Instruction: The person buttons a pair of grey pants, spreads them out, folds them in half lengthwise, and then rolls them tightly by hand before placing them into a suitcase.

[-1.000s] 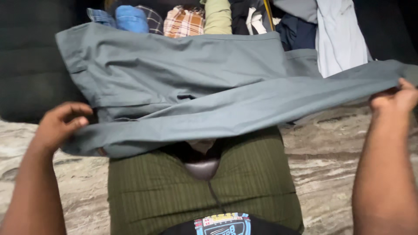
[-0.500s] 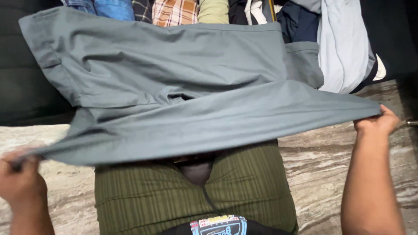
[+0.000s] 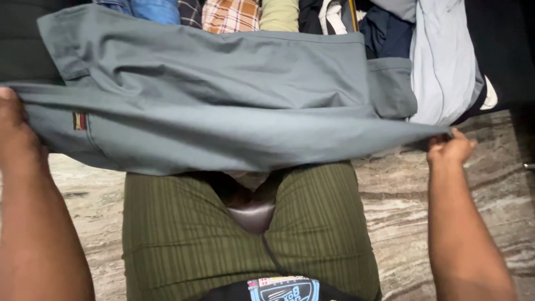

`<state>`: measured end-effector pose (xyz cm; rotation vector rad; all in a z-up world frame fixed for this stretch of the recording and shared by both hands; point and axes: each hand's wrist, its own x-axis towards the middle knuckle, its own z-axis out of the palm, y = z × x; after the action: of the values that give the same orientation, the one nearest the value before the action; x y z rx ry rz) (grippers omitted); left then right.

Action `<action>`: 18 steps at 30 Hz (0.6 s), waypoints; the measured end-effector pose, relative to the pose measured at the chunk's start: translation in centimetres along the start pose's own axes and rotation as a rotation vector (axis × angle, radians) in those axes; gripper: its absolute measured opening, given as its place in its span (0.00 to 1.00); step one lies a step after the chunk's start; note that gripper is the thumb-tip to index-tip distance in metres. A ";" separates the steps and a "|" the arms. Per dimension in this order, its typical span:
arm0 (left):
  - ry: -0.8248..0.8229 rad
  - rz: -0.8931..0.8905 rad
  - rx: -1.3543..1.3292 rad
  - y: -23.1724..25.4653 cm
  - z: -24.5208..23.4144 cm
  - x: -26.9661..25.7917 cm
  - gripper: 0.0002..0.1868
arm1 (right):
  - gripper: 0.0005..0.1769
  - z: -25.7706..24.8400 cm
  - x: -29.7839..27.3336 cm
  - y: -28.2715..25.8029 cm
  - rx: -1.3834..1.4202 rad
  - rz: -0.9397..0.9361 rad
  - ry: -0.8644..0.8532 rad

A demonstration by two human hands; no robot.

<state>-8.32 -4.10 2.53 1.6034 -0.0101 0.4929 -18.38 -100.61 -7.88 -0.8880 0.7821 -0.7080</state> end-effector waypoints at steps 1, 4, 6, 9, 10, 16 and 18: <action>0.001 -0.006 0.022 -0.5 0.4 1.0 0.16 | 0.24 -0.1 0.2 -0.1 -0.092 0.010 -0.015; 0.020 -0.021 0.109 -1.9 1.0 3.9 0.16 | 0.26 1.2 2.1 -1.5 -0.096 -0.006 -0.034; 0.033 -0.019 0.167 -2.4 1.0 5.8 0.16 | 0.26 2.8 3.5 -2.8 -0.054 -0.058 -0.072; 0.048 -0.021 0.240 -3.3 1.2 8.2 0.17 | 0.21 5.8 6.1 -4.8 -0.134 -0.044 -0.202; 0.047 -0.026 0.260 -3.8 1.4 8.8 0.17 | 0.21 7.0 7.1 -5.2 -0.155 -0.034 -0.128; 0.040 -0.030 0.352 -6.5 3.1 11.4 0.17 | 0.20 11.8 11.7 -6.4 -0.281 0.086 -0.130; 0.046 -0.034 0.385 -7.1 3.0 11.6 0.18 | 0.19 13.3 13.0 -6.3 -0.278 0.129 -0.183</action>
<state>5.25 -2.92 -0.55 1.9645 0.1548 0.5278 -1.85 -108.54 -0.78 -1.1260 0.7768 -0.4020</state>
